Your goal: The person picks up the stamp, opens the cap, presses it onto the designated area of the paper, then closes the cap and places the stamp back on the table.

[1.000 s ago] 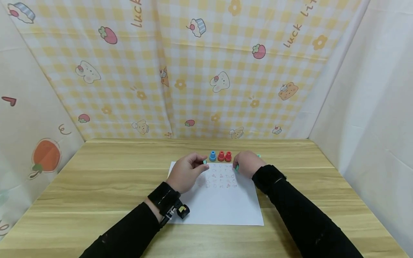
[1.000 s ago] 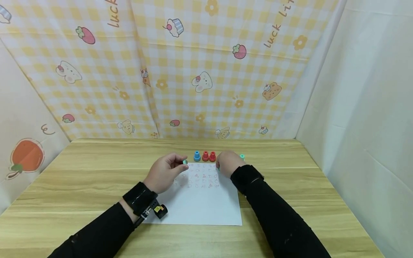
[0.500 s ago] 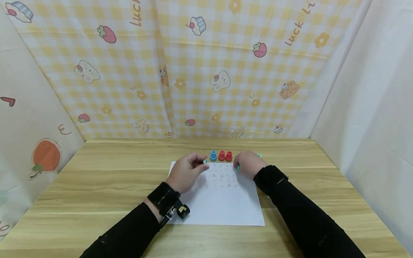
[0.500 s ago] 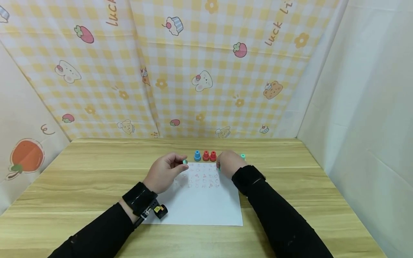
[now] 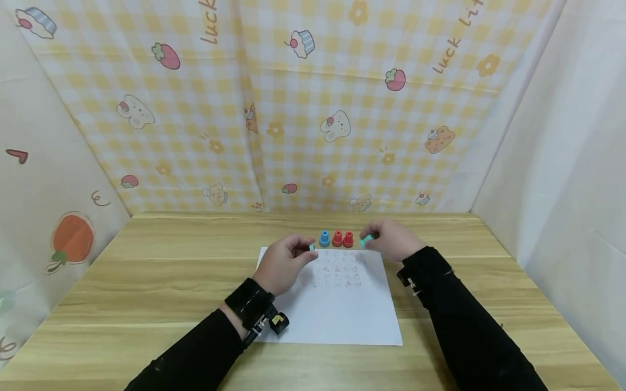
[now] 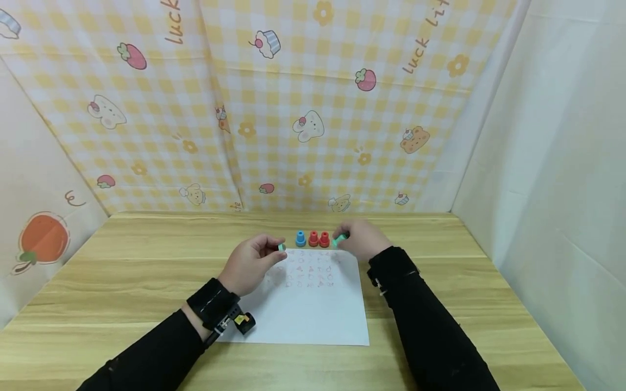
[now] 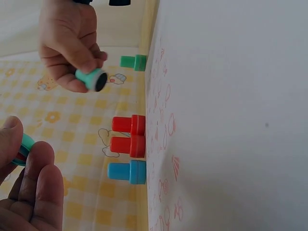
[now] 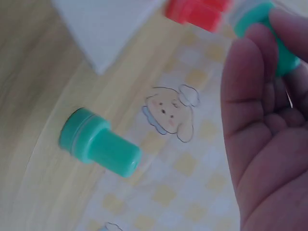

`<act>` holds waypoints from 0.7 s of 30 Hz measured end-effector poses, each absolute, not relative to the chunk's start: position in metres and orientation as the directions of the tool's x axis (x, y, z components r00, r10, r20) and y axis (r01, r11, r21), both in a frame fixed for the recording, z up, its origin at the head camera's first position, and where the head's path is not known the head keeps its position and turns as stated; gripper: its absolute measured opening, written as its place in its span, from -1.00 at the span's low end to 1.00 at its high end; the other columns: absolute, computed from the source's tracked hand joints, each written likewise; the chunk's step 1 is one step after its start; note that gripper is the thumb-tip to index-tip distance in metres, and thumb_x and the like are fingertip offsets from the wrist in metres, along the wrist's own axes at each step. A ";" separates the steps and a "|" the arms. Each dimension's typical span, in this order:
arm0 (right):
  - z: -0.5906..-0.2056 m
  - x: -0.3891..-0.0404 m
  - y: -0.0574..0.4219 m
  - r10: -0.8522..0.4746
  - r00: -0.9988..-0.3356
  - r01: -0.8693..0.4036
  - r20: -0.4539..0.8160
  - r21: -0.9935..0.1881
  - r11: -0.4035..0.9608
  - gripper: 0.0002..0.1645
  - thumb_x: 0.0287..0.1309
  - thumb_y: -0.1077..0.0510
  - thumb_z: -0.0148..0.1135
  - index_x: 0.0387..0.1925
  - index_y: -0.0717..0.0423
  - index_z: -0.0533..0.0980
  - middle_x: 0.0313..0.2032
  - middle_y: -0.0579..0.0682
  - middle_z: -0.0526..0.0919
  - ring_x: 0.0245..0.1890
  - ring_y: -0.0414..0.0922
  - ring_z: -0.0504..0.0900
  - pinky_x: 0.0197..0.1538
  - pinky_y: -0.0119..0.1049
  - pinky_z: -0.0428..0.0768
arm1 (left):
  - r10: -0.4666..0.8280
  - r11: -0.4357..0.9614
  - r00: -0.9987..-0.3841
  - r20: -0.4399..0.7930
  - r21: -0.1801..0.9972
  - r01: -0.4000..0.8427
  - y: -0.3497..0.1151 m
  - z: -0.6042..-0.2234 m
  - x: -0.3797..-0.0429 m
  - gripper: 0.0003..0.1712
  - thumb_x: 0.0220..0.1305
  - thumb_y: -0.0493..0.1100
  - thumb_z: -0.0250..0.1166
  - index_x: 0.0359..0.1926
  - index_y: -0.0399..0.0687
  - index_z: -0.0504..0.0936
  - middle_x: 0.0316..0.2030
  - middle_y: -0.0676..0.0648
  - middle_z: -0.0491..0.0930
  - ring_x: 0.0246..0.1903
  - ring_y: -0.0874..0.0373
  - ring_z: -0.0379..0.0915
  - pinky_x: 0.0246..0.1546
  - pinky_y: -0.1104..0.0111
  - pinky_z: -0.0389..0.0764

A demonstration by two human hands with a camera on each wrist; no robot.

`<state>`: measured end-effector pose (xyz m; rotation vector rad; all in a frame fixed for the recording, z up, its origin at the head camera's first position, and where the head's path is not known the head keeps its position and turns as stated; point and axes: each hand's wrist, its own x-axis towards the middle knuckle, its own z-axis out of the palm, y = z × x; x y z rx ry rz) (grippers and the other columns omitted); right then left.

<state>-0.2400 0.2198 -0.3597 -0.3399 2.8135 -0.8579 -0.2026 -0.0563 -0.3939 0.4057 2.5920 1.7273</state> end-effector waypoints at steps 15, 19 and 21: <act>-0.359 -0.218 0.195 -0.213 -0.976 -0.158 0.038 -0.797 0.583 -0.73 0.46 0.15 0.27 0.06 0.21 0.65 -0.15 0.17 0.82 -0.19 0.02 0.80 0.01 -0.05 0.74 | 0.229 0.352 -0.960 0.163 0.906 0.237 -0.057 -0.392 -0.202 -0.66 0.38 -0.21 0.45 0.13 -0.10 0.69 -0.20 0.00 0.68 -0.29 0.18 0.59 -0.29 0.45 0.60; -0.360 -0.213 0.185 -0.246 -0.967 -0.177 0.057 -0.850 0.497 -0.77 0.41 0.22 0.30 0.01 0.25 0.65 -0.20 0.15 0.82 -0.21 0.04 0.78 0.00 -0.02 0.75 | 0.255 0.333 -0.952 0.169 0.909 0.251 -0.056 -0.391 -0.202 -0.66 0.38 -0.23 0.44 0.14 -0.13 0.69 -0.21 0.00 0.70 -0.28 0.20 0.63 -0.29 0.46 0.62; -0.362 -0.212 0.181 -0.269 -0.961 -0.190 0.070 -0.870 0.454 -0.79 0.39 0.26 0.31 -0.01 0.28 0.65 -0.19 0.19 0.81 -0.21 0.10 0.78 -0.05 -0.10 0.76 | 0.267 0.330 -0.949 0.170 0.909 0.256 -0.056 -0.391 -0.202 -0.66 0.38 -0.23 0.44 0.13 -0.12 0.69 -0.21 0.01 0.70 -0.28 0.21 0.64 -0.29 0.46 0.62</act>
